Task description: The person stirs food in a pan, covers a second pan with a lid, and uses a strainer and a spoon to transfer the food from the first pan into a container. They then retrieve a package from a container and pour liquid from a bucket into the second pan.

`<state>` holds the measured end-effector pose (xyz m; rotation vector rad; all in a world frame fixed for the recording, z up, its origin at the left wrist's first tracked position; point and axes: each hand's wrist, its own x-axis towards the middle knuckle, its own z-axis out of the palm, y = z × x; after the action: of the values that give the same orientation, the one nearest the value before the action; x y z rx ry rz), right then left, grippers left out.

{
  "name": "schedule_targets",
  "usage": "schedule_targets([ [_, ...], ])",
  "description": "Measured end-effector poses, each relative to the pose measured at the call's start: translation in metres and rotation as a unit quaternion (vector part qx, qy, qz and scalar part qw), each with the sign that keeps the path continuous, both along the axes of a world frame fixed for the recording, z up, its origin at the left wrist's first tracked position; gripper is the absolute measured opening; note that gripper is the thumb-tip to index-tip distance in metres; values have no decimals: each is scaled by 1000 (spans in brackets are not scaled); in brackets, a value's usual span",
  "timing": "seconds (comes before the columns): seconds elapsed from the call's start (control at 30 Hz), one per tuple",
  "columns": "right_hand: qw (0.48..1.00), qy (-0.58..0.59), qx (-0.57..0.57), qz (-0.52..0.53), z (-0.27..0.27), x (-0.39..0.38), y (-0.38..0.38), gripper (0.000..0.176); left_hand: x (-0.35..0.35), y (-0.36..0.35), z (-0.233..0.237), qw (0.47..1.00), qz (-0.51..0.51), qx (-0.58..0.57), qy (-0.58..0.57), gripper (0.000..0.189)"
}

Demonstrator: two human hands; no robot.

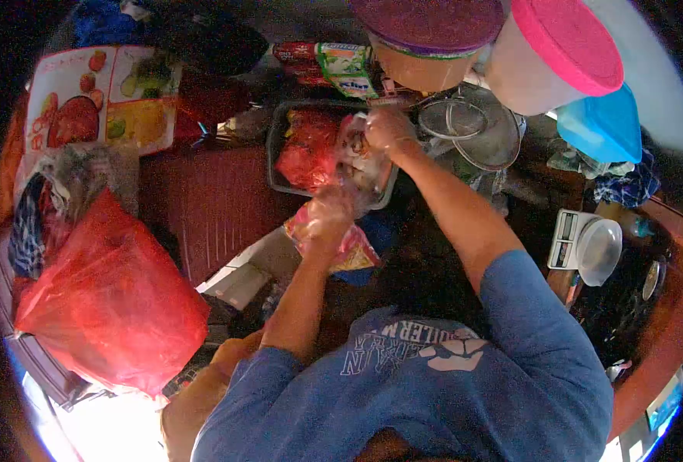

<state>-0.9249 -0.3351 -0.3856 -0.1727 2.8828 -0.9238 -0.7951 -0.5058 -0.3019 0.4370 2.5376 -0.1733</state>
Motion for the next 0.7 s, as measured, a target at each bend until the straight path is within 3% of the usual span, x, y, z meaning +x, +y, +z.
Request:
schedule_targets([
  [0.07,978,199,11,67,-15,3,23,12,-31,10,-8,998,38,40,-11,39],
  [0.1,977,200,17,69,-12,5,27,12,-41,20,-18,998,39,47,-10,39],
  [0.17,984,149,-50,85,-6,8,32,18,-60,47,-38,974,-59,145,161,40],
  [0.2,984,151,-41,84,-22,7,36,18,-75,56,-45,972,-60,154,164,40],
  [0.23,969,18,-243,46,-51,8,39,19,-89,63,-52,992,-23,93,80,40],
  [0.27,895,-115,-432,3,-68,9,44,20,-100,70,-59,999,13,30,-6,40],
  [0.3,898,-115,-425,1,-58,11,49,20,-108,69,-82,999,19,36,-17,41],
  [0.37,974,-79,-204,-56,-25,22,50,22,-120,63,-137,997,9,74,5,42],
  [0.4,940,-108,-313,-80,-31,26,52,16,-125,60,-159,996,4,92,15,42],
  [0.5,970,-76,-224,-59,30,42,53,11,-135,52,-203,988,-7,146,42,43],
  [0.53,970,-76,-222,-63,19,38,50,11,-138,49,-213,984,-15,167,51,44],
  [0.6,946,-20,-324,19,-37,29,43,11,-139,43,-231,974,-31,213,72,45],
  [0.7,924,-23,-376,-73,-36,24,35,14,-130,32,-244,960,-60,254,100,46],
])
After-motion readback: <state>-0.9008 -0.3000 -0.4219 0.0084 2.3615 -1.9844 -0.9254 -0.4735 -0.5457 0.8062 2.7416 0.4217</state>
